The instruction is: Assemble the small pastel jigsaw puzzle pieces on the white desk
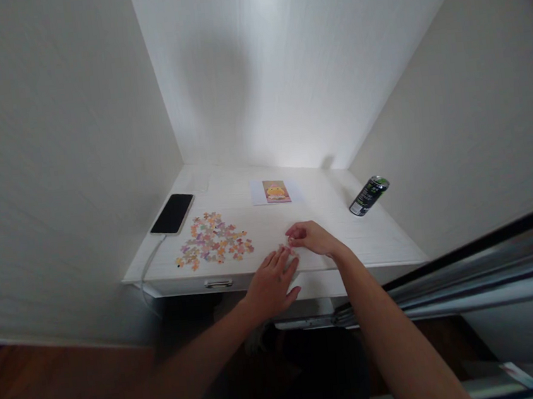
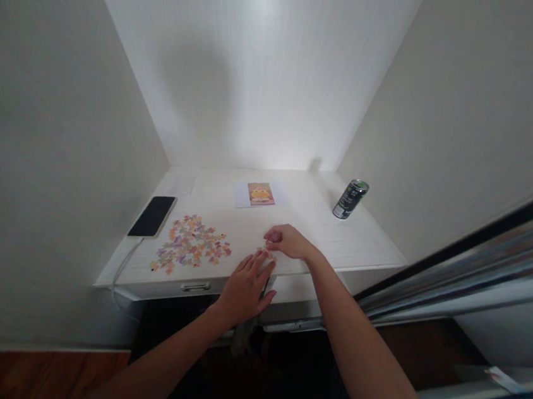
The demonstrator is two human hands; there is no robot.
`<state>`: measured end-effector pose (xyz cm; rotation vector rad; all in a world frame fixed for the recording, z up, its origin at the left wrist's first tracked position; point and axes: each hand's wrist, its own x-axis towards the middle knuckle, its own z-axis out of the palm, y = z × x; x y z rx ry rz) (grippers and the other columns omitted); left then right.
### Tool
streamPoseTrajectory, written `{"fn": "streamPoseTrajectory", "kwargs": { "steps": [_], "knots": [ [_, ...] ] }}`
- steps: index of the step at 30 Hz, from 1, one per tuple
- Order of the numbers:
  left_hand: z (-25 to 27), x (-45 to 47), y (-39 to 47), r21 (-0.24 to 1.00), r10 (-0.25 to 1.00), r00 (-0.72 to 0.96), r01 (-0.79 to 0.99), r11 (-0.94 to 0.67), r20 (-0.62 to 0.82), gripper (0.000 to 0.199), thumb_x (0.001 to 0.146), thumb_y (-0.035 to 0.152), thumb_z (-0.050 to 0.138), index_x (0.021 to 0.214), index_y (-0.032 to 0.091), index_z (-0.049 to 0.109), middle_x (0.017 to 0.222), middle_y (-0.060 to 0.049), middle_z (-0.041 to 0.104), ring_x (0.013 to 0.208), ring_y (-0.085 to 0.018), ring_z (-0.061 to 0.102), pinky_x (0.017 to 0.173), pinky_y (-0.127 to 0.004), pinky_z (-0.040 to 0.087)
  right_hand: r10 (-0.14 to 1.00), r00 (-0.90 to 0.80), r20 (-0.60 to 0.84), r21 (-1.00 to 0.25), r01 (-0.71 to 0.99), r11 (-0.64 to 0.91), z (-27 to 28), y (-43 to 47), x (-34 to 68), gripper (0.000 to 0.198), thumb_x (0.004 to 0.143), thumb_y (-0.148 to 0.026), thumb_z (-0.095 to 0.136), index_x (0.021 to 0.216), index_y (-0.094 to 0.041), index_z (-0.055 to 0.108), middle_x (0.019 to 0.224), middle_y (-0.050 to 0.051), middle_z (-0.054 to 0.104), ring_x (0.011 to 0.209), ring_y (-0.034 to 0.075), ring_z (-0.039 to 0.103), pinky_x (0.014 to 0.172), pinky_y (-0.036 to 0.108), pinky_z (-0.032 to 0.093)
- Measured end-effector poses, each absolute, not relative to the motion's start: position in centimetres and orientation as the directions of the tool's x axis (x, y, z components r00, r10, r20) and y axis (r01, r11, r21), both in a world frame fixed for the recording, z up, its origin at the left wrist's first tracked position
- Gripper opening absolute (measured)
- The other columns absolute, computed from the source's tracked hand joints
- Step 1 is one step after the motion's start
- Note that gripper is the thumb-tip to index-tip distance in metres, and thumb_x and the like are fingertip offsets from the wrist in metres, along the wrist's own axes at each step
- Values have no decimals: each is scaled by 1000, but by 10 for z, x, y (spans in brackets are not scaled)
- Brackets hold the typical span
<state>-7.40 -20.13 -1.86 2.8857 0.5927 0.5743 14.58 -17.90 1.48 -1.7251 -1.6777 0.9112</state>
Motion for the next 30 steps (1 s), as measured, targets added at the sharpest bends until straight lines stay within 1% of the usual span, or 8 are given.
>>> {"fn": "streamPoseTrajectory", "kwargs": {
  "steps": [6, 15, 19, 24, 30],
  "knots": [
    [-18, -74, -201, 210, 408, 844, 354, -912, 349, 64, 87, 44, 58, 141, 14, 42, 151, -18, 33, 142, -32, 27, 118, -45, 18, 997, -8, -82, -773, 632, -59, 12, -179, 146, 21, 74, -18, 69, 95, -13, 68, 80, 4, 72, 72, 14, 65, 70, 26, 52],
    [-21, -73, -202, 191, 411, 839, 365, -911, 356, 63, 87, 44, 56, 141, 13, 42, 149, -19, 34, 141, -33, 28, 118, -46, 19, 996, 61, -62, -686, 723, -87, 21, -183, 141, 20, 73, -16, 68, 92, -14, 70, 79, 3, 72, 70, 12, 64, 68, 24, 50],
    [-21, -73, -203, 195, 416, 837, 369, -909, 356, 64, 87, 44, 57, 141, 14, 42, 150, -18, 34, 141, -32, 28, 118, -46, 19, 993, 84, -88, -650, 750, -121, 22, -179, 140, 18, 71, -14, 69, 89, -14, 72, 79, 4, 72, 70, 13, 65, 67, 24, 51],
    [-21, -73, -203, 194, 414, 839, 368, -909, 353, 65, 86, 44, 58, 141, 14, 42, 151, -19, 32, 141, -32, 27, 118, -45, 19, 988, 93, -125, -611, 777, -151, 24, -174, 139, 23, 68, -11, 71, 90, -14, 74, 79, 4, 73, 70, 14, 65, 65, 23, 50],
    [-20, -73, -202, 197, 409, 845, 360, -912, 345, 66, 85, 42, 59, 142, 13, 41, 153, -19, 29, 143, -32, 22, 119, -45, 17, 974, 110, -198, -555, 807, -204, 28, -168, 137, 24, 69, -13, 75, 93, -14, 72, 81, 3, 72, 69, 13, 64, 65, 25, 51]
  ]
}}
